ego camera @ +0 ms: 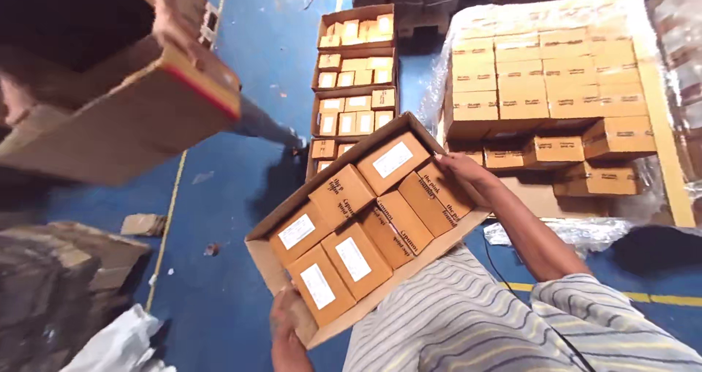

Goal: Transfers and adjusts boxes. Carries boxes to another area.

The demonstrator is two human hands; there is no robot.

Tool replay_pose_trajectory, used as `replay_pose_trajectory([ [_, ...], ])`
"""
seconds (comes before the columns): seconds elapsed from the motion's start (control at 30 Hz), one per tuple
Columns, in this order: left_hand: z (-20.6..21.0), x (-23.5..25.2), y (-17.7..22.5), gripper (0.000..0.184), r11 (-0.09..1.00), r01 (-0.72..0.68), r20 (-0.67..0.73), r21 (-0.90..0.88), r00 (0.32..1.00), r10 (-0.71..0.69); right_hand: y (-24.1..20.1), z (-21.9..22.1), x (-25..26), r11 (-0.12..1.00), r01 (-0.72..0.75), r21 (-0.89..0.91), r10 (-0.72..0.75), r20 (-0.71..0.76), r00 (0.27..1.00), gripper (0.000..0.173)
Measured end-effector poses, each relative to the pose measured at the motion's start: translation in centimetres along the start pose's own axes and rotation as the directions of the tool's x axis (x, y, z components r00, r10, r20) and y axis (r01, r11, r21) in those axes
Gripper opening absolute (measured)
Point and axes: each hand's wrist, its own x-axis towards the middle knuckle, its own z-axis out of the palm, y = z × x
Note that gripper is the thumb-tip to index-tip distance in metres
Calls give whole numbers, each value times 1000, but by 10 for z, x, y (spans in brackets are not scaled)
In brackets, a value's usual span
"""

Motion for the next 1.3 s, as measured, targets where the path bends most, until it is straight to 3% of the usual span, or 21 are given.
replay_pose_trajectory([
  [0.17, 32, 86, 46, 32, 987, 7, 211, 159, 977, -41, 29, 0, -43, 985, -84, 149, 113, -201, 973, 42],
  [0.3, 79, 141, 74, 30, 937, -72, 322, 341, 946, -45, 45, -8, -73, 959, -105, 263, 195, -343, 919, 42],
  [0.4, 127, 172, 93, 26, 933, -91, 421, 348, 904, -69, 48, -19, -88, 935, -81, 344, 231, -421, 877, 40],
  [0.53, 208, 218, 108, 29, 907, -180, 585, 380, 806, -85, 68, -41, -95, 894, -27, 446, 286, -524, 803, 40],
  [0.7, 315, 235, 118, 28, 923, -119, 629, 366, 763, -151, 66, -106, -80, 875, -4, 485, 334, -597, 729, 39],
  [0.83, 401, 253, 126, 29, 895, -200, 702, 398, 694, -157, 60, -154, -71, 872, -1, 490, 362, -641, 677, 42],
  [0.93, 463, 262, 146, 27, 860, -228, 702, 457, 686, -191, 77, -177, -58, 832, 61, 551, 388, -658, 645, 38],
  [1.1, 588, 280, 175, 29, 730, -401, 729, 553, 657, -191, 88, -205, -33, 728, 185, 660, 463, -672, 577, 31],
  [1.3, 770, 318, 181, 29, 616, -392, 677, 683, 657, -332, 80, -246, 28, 707, 129, 695, 605, -689, 398, 36],
])
